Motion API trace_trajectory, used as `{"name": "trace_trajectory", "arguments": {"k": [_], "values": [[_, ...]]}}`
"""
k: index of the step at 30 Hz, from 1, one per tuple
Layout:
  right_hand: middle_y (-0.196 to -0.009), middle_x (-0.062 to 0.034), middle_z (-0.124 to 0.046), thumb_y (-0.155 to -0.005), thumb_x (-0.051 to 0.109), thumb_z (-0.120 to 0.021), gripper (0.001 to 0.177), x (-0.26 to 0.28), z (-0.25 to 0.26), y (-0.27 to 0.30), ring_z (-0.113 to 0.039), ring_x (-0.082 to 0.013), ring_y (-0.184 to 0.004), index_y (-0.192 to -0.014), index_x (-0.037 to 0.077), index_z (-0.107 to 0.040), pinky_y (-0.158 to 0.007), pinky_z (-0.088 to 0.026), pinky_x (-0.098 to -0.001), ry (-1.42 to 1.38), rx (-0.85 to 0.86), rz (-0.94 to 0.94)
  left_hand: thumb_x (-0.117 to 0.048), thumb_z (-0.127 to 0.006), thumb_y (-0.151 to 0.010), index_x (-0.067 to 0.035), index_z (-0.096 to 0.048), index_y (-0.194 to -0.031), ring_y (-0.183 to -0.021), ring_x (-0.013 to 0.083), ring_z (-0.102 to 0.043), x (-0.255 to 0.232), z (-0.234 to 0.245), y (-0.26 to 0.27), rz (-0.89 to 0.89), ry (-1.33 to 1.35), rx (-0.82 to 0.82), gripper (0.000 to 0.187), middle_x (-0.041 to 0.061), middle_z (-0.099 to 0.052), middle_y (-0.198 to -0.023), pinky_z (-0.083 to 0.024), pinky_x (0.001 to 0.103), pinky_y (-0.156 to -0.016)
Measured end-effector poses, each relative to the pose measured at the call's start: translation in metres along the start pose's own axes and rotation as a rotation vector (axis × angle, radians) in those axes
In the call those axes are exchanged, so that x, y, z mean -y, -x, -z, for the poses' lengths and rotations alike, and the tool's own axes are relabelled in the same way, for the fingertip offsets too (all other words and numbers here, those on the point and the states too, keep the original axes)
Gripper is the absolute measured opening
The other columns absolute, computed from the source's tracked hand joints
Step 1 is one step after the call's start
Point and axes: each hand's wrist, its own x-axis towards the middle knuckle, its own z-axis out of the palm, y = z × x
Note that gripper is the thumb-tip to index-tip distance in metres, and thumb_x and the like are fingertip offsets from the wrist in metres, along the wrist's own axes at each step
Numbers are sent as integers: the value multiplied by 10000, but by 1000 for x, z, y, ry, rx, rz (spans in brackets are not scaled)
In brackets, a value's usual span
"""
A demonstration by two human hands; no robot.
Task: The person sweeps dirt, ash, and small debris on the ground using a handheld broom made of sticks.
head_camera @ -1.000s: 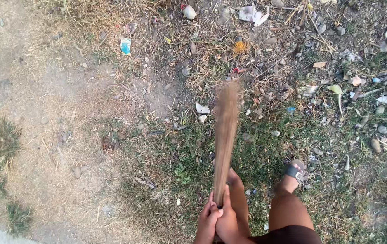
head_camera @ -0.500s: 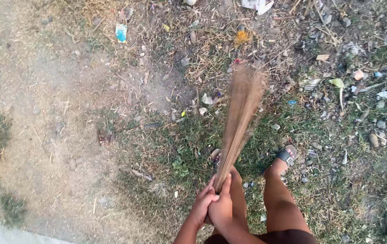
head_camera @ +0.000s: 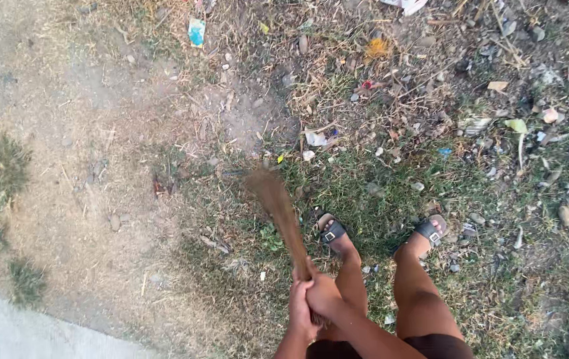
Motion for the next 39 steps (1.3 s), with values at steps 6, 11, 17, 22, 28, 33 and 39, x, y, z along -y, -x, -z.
{"name": "trace_trajectory", "arguments": {"k": [6, 11, 17, 22, 28, 33, 39], "values": [[-1152, -146, -738, -909, 106, -598, 834, -23, -36, 27, -757, -224, -943, -1616, 226, -171, -804, -584, -340, -476, -396, 130, -83, -592, -784, -197, -324, -1625, -1165, 208, -588, -5, 26, 0, -6, -453, 208, 890, 175, -595, -1381, -470, 314, -1012], [-1321, -186, -640, -914, 64, -605, 818, -58, -61, 33, -702, -260, -1063, -1604, 184, -183, -865, -553, -338, -596, -422, 512, 20, -569, -750, -131, -300, -1593, -1289, 175, -539, 37, 55, 8, -299, -355, 303, 897, 50, -506, -1525, -431, 299, -1035], [-1140, -226, -726, -939, 332, -608, 767, -24, -27, -31, -740, -317, -988, -1610, 288, -239, -883, -568, -379, 34, -79, 277, -117, -504, -828, -234, -336, -1585, -1076, 238, -615, 2, 16, -2, -187, -33, 20, 784, 106, -609, -1237, -520, 403, -930], [-1140, -245, -724, -940, 263, -539, 817, 42, -4, -49, -739, -344, -1005, -1637, 177, -123, -890, -574, -409, -18, -117, 126, -213, -515, -831, -277, -368, -1566, -1051, 253, -621, -70, -25, -20, 51, -24, 109, 753, 87, -602, -1225, -531, 449, -884], [-1247, -312, -628, -864, 86, -560, 944, 20, -46, 29, -685, -384, -1074, -1620, 140, 4, -851, -553, -440, -385, -574, 540, -81, -534, -780, -178, -241, -1623, -1237, 200, -601, -54, 23, 17, -41, -363, 371, 898, 59, -561, -1479, -465, 330, -1058], [-1103, -190, -748, -927, 295, -578, 852, -12, -26, 36, -782, -305, -949, -1621, 267, -84, -838, -604, -390, -258, -210, 96, -74, -550, -794, -132, -242, -1617, -1246, 216, -575, 11, 28, 6, -185, -111, 281, 880, 95, -555, -1452, -442, 334, -1063], [-1094, -214, -763, -941, 344, -601, 659, -4, 23, -46, -746, -327, -1008, -1559, 235, -402, -875, -570, -394, 7, -90, 231, -213, -591, -816, -162, -323, -1610, -1145, 242, -614, -17, -36, -22, 31, -75, -43, 840, 102, -580, -1359, -494, 433, -992]]}}
